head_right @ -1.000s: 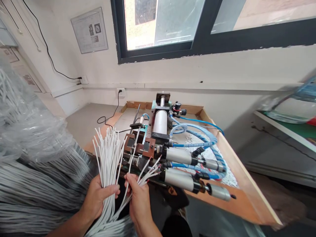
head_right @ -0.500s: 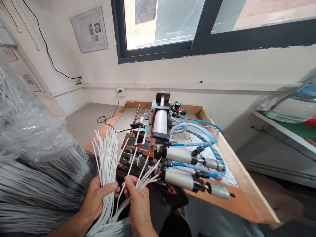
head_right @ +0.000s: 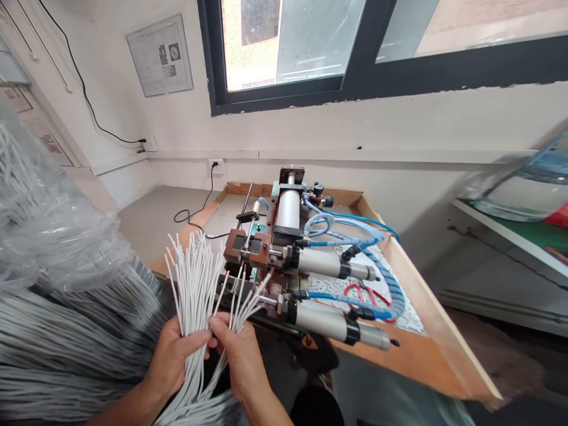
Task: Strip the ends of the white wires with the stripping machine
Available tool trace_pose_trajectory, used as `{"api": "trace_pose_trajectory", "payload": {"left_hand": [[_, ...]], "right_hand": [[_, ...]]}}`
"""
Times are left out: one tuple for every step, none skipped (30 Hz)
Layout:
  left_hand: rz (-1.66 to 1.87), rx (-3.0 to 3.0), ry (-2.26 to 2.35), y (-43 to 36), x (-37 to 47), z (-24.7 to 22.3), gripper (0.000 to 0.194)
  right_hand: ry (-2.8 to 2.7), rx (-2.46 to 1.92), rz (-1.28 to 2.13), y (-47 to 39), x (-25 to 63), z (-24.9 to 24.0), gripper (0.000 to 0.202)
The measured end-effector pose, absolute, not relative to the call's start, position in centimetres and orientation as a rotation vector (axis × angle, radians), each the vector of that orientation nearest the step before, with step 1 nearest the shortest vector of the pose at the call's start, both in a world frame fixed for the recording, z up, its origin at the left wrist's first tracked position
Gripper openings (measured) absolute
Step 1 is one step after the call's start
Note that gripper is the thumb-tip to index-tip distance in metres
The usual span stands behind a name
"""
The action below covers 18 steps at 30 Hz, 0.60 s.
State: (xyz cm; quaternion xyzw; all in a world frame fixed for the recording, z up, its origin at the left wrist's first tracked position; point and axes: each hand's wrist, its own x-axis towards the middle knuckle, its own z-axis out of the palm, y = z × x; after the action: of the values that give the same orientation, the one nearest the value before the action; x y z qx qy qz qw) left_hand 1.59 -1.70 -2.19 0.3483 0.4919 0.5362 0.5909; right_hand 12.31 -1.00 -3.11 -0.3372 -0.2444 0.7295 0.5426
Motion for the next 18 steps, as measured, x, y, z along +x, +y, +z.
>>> {"api": "trace_pose_trajectory", "payload": {"left_hand": [[1.244, 0.828, 1.143, -1.7, 1.6, -2.1, 0.018], [1.245, 0.835, 1.145, -1.8, 1.6, -2.0, 0.018], [1.25, 0.834, 1.144, -1.8, 1.6, -1.9, 0.018], [1.257, 0.829, 1.142, -1.8, 1.6, -1.7, 0.017], [1.267, 0.819, 1.141, -1.8, 1.7, -1.6, 0.017], [1.28, 0.806, 1.141, -1.7, 1.7, -1.4, 0.016], [1.291, 0.791, 1.143, -1.6, 1.7, -1.3, 0.015], [1.299, 0.773, 1.15, -1.5, 1.7, -1.1, 0.014], [1.303, 0.756, 1.162, -1.3, 1.7, -1.0, 0.014], [1.304, 0.742, 1.173, -1.2, 1.7, -0.9, 0.014], [1.305, 0.734, 1.177, -1.0, 1.6, -0.8, 0.015], [1.303, 0.733, 1.178, -0.9, 1.6, -0.7, 0.016], [1.302, 0.739, 1.175, -0.7, 1.6, -0.6, 0.016], [1.302, 0.75, 1.172, -0.6, 1.6, -0.6, 0.016], [1.3, 0.764, 1.169, -0.5, 1.6, -0.5, 0.016], [1.3, 0.778, 1.166, -0.5, 1.6, -0.4, 0.015], [1.299, 0.793, 1.161, -0.4, 1.7, -0.4, 0.015], [1.298, 0.807, 1.156, -0.4, 1.7, -0.4, 0.014]], "right_hand": [[-0.609, -0.817, 1.685, -1.1, 12.2, -3.3, 0.023], [-0.615, -0.855, 1.611, -1.2, 12.2, -3.5, 0.023], [-0.602, -0.898, 1.528, -1.4, 12.2, -3.8, 0.022], [-0.577, -0.934, 1.459, -1.5, 12.2, -4.0, 0.021], [-0.548, -0.959, 1.41, -1.6, 12.2, -4.2, 0.021], [-0.52, -0.971, 1.379, -1.6, 12.3, -4.3, 0.021], [-0.498, -0.975, 1.362, -1.5, 12.3, -4.4, 0.022], [-0.478, -0.976, 1.348, -1.4, 12.4, -4.4, 0.022], [-0.459, -0.975, 1.335, -1.2, 12.4, -4.3, 0.022], [-0.438, -0.974, 1.323, -1.0, 12.5, -4.1, 0.022], [-0.409, -0.97, 1.319, -0.7, 12.5, -3.9, 0.022], [-0.37, -0.963, 1.329, -0.5, 12.5, -3.6, 0.023], [-0.324, -0.953, 1.352, -0.3, 12.6, -3.4, 0.023], [-0.28, -0.939, 1.382, 0.0, 12.6, -3.2, 0.024], [-0.242, -0.922, 1.42, 0.2, 12.7, -3.0, 0.024], [-0.209, -0.902, 1.458, 0.3, 12.7, -2.9, 0.025], [-0.184, -0.881, 1.491, 0.5, 12.7, -2.8, 0.025], [-0.166, -0.863, 1.515, 0.6, 12.7, -2.8, 0.024]]}}
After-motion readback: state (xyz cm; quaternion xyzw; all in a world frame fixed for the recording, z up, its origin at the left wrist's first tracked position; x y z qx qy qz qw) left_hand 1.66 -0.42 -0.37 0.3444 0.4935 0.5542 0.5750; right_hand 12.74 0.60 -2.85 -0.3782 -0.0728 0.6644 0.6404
